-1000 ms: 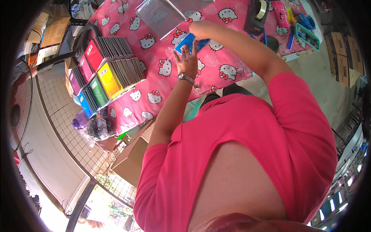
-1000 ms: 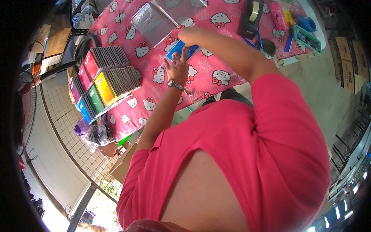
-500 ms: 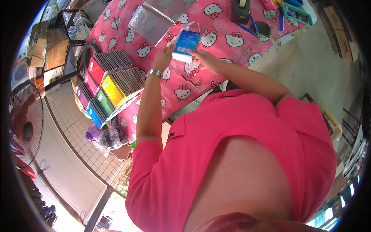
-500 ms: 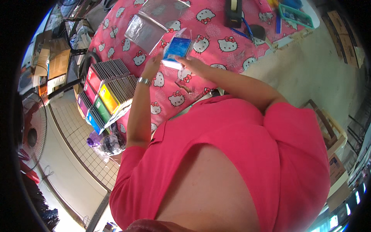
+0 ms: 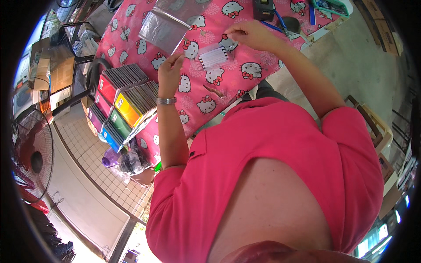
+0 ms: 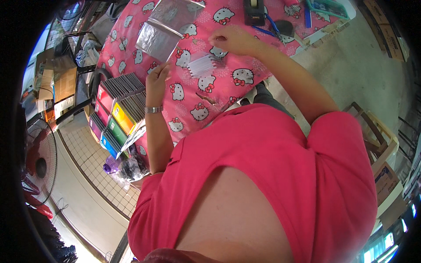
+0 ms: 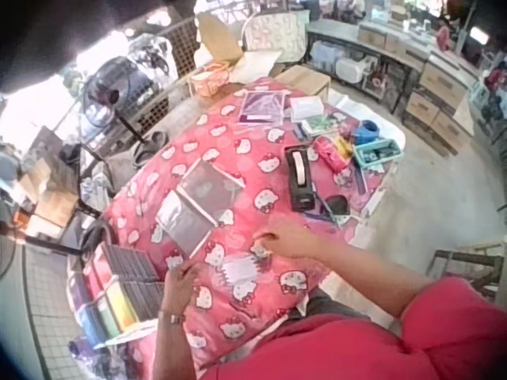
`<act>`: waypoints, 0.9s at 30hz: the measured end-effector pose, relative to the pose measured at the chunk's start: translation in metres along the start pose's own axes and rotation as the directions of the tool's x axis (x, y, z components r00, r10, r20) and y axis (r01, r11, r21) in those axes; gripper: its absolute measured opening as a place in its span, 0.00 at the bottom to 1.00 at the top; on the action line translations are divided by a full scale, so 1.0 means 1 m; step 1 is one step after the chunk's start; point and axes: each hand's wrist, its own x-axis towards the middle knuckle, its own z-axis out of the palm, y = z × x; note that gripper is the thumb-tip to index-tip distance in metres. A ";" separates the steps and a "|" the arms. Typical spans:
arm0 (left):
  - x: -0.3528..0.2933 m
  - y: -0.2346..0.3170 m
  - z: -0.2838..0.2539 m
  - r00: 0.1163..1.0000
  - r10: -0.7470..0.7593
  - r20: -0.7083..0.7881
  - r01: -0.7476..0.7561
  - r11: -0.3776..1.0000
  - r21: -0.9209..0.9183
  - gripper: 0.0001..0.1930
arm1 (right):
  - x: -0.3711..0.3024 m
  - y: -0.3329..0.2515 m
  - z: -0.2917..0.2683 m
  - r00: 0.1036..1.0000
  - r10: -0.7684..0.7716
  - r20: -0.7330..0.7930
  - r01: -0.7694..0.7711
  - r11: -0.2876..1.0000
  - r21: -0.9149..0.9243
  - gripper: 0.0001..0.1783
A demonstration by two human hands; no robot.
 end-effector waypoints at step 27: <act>-0.014 -0.012 0.041 0.796 0.572 0.199 -0.604 0.772 0.198 0.16 | -0.018 0.009 0.054 0.870 -0.492 0.029 0.488 0.852 -0.192 0.17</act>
